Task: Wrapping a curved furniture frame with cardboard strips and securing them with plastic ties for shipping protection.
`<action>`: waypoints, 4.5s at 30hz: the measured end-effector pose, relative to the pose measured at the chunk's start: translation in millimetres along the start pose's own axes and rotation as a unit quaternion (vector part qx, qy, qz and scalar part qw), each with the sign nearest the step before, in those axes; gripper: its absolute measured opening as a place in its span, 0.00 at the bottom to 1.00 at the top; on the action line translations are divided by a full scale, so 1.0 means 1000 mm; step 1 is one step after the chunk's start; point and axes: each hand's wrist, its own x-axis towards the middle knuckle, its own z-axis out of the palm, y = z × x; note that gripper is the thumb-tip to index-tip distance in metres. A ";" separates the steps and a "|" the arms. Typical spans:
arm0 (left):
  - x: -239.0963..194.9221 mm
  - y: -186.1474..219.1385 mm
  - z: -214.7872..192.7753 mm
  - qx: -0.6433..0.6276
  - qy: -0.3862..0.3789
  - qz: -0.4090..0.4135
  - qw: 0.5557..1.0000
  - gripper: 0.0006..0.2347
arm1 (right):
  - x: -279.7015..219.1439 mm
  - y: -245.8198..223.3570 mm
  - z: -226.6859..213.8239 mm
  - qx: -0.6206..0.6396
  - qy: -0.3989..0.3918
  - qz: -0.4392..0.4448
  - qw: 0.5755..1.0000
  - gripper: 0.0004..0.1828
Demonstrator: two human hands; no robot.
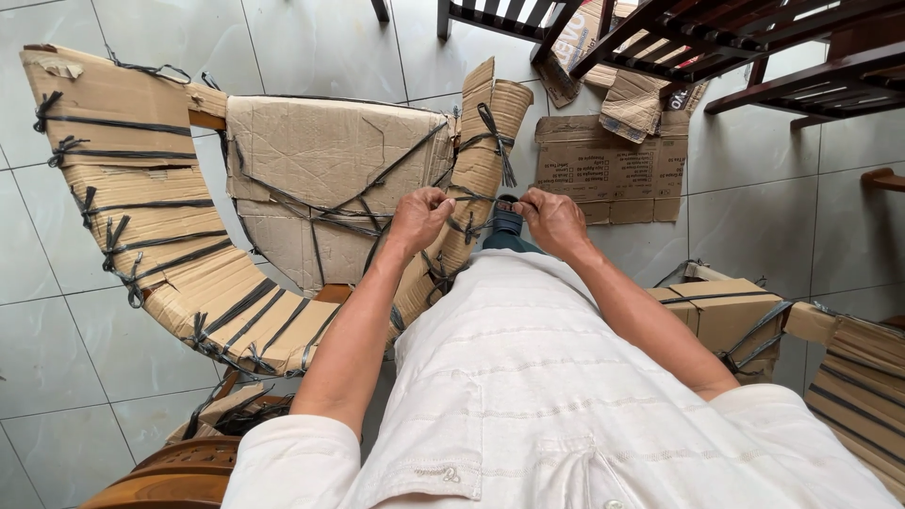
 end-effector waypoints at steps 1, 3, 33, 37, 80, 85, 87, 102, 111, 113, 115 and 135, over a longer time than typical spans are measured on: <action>0.001 -0.003 0.003 -0.063 0.001 0.001 0.998 0.06 | -0.004 0.001 0.002 0.004 0.006 -0.007 1.000 0.10; -0.022 0.044 -0.013 -0.135 -0.020 0.021 0.990 0.06 | -0.011 -0.002 -0.003 -0.003 0.009 -0.014 1.000 0.10; 0.033 -0.007 0.058 -0.260 -0.039 0.036 0.964 0.08 | 0.043 -0.029 0.016 0.165 -0.055 -0.157 0.972 0.14; 0.021 0.018 0.047 -0.291 -0.005 0.019 0.957 0.07 | 0.034 -0.033 0.015 0.172 -0.015 -0.150 0.973 0.12; 0.004 0.029 0.045 0.024 0.117 0.157 0.980 0.15 | 0.039 -0.026 0.032 0.128 0.000 -0.192 0.973 0.06; -0.002 0.027 0.053 0.121 0.217 0.235 0.940 0.05 | 0.039 -0.026 0.033 0.212 -0.024 -0.105 0.971 0.07; -0.006 0.030 0.055 0.130 0.231 0.234 0.935 0.05 | 0.040 -0.024 0.034 0.224 -0.026 -0.102 0.969 0.08; -0.001 0.013 0.066 0.312 0.287 0.298 0.855 0.03 | 0.047 -0.009 0.048 0.310 -0.049 -0.064 0.947 0.09; -0.006 0.017 0.048 0.346 0.252 0.301 0.852 0.03 | 0.044 -0.017 0.030 0.188 0.019 -0.088 0.978 0.09; -0.001 0.008 0.046 0.362 0.245 0.299 0.848 0.04 | 0.040 -0.017 0.025 0.123 0.037 -0.103 0.986 0.09; 0.003 -0.003 0.044 0.343 0.221 0.282 0.869 0.05 | 0.035 -0.015 0.022 0.052 0.058 -0.071 0.994 0.13; -0.213 -0.190 0.004 0.213 0.275 -0.261 0.901 0.10 | -0.006 0.030 -0.011 0.304 0.083 0.009 0.949 0.08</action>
